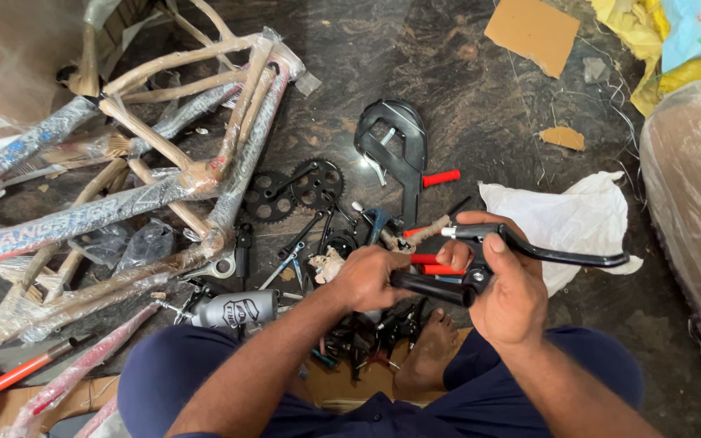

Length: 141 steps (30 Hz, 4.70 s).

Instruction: The person organizes and fits various bicycle components including a handlebar, grips, brake levers, and a frame while seated on the floor surrounded by tools and spare parts.

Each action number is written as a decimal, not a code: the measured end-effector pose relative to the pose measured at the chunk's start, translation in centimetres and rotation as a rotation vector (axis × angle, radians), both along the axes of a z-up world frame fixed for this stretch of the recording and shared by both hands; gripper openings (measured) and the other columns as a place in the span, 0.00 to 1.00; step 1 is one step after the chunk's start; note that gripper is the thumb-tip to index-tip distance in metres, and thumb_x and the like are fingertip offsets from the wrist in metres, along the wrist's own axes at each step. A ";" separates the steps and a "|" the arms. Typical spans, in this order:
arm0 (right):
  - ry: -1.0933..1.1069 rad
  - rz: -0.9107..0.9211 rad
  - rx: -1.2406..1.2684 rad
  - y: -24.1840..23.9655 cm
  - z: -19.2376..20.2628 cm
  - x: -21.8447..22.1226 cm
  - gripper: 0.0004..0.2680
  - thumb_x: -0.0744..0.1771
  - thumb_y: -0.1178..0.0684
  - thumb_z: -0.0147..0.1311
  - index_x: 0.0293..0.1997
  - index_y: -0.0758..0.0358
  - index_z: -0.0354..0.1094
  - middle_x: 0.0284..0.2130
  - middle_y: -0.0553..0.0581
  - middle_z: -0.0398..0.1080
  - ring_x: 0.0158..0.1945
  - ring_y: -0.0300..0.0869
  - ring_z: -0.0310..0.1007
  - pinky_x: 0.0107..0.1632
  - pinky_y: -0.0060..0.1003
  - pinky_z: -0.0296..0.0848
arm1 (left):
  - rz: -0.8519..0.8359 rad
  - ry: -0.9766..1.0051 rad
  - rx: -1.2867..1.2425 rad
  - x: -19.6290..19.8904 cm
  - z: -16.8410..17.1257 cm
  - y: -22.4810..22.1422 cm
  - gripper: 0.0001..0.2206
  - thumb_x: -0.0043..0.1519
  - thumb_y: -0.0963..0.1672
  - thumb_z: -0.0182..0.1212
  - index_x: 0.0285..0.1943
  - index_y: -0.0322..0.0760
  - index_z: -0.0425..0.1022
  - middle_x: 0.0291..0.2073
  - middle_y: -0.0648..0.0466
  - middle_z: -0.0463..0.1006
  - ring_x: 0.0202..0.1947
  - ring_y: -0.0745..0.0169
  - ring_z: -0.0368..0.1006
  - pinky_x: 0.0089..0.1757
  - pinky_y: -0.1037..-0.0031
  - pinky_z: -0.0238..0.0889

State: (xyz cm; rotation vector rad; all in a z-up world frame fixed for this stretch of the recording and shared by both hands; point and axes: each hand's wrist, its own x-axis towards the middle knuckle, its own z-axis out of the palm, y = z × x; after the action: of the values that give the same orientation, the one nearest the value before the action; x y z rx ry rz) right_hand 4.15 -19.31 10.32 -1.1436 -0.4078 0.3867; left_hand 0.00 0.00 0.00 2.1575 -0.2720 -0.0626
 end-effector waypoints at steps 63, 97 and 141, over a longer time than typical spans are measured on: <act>-0.453 0.676 -1.544 10.2 -35.9 -10.8 0.31 0.63 0.53 0.58 0.73 0.52 0.44 0.69 0.71 0.53 0.50 0.60 0.77 0.50 0.50 0.76 | 0.694 -0.270 -0.657 2.7 -0.4 9.5 0.09 0.64 0.42 0.66 0.47 0.29 0.75 0.34 0.63 0.79 0.38 0.77 0.72 0.42 0.77 0.69; -1.445 -0.005 -0.804 -0.1 10.9 -2.6 0.18 0.62 0.61 0.56 0.59 0.57 0.69 0.49 0.59 0.71 0.44 0.45 0.75 0.39 0.35 0.76 | 0.401 -0.145 -0.392 -1.0 1.4 2.6 0.16 0.64 0.46 0.67 0.54 0.30 0.75 0.37 0.48 0.83 0.36 0.69 0.74 0.42 0.72 0.70; -0.402 0.348 -0.335 -1.1 5.3 -4.3 0.21 0.72 0.40 0.44 0.68 0.67 0.57 0.36 0.56 0.64 0.32 0.36 0.63 0.33 0.31 0.68 | 0.604 -0.160 -0.195 -5.8 -2.8 2.5 0.17 0.62 0.49 0.68 0.47 0.33 0.69 0.35 0.41 0.77 0.37 0.40 0.75 0.40 0.57 0.66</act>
State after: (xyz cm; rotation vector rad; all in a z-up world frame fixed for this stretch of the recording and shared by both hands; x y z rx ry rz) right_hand -0.17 -20.38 15.65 -1.4867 -0.9280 0.5426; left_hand -5.80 2.54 -2.80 1.9682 0.2797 0.4629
